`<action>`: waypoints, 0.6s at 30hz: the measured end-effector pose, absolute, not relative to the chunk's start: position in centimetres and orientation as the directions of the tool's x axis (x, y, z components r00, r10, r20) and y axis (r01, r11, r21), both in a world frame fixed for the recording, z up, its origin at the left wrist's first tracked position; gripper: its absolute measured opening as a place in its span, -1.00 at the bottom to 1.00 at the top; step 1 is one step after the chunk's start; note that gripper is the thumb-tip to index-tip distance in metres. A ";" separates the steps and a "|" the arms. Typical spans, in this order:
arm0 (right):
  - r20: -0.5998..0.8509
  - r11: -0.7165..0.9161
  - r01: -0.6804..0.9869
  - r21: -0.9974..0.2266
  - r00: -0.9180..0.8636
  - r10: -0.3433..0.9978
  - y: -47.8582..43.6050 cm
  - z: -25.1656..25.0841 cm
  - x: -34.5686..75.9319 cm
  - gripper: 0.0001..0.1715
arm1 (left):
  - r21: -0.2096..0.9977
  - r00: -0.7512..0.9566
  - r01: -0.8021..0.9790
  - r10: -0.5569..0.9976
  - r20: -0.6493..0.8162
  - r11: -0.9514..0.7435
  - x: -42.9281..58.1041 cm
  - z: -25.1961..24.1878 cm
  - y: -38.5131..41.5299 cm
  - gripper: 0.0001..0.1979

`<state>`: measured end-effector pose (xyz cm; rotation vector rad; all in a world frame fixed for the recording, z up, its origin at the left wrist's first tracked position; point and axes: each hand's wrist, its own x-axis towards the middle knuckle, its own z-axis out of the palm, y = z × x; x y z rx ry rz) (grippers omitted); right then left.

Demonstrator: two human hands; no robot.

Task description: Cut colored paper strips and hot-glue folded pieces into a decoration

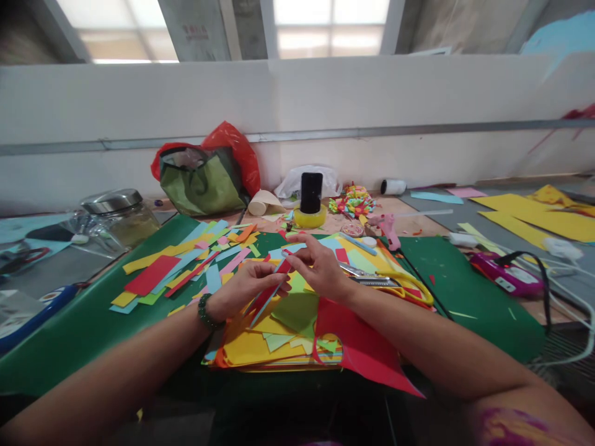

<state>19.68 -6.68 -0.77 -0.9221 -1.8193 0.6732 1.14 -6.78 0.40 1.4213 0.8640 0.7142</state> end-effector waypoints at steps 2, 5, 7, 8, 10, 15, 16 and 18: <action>0.518 0.587 0.341 -0.735 -0.276 0.809 -6.8 -0.3 19.7 -0.56 | 0.996 0.502 0.054 0.860 -0.089 0.072 1.1 0.5 -6.8 -0.64; 0.533 0.617 0.460 -0.638 -0.314 0.785 -7.4 1.6 20.7 -0.64 | 0.993 0.432 0.023 0.895 -0.115 0.117 0.7 0.8 -6.5 -0.62; 0.489 0.593 0.593 -0.544 -0.351 0.799 -8.0 3.4 22.8 -0.70 | 0.990 0.409 -0.011 0.904 -0.127 0.144 0.3 1.1 -6.2 -0.59; 0.431 0.556 0.664 -0.499 -0.367 0.825 -8.4 4.4 24.4 -0.71 | 0.988 0.402 -0.026 0.907 -0.126 0.149 0.1 1.3 -6.1 -0.58; 0.266 0.428 0.803 -0.415 -0.343 0.901 -8.9 5.9 28.6 -0.61 | 0.988 0.396 -0.042 0.910 -0.121 0.150 -0.2 1.7 -5.8 -0.57; -0.020 -0.118 0.992 -0.055 0.117 0.993 -9.8 5.9 39.6 -0.67 | 0.980 0.324 -0.082 0.935 -0.145 0.181 -0.3 2.3 -5.8 -0.56; -0.022 -0.150 0.988 -0.033 0.149 0.989 -10.0 5.4 40.8 -0.69 | 0.978 0.308 -0.088 0.939 -0.152 0.187 -0.2 2.4 -5.9 -0.56; -0.037 -0.151 0.988 -0.037 0.150 0.988 -10.5 4.3 42.0 -0.69 | 0.977 0.288 -0.092 0.944 -0.158 0.192 -0.1 2.7 -6.1 -0.58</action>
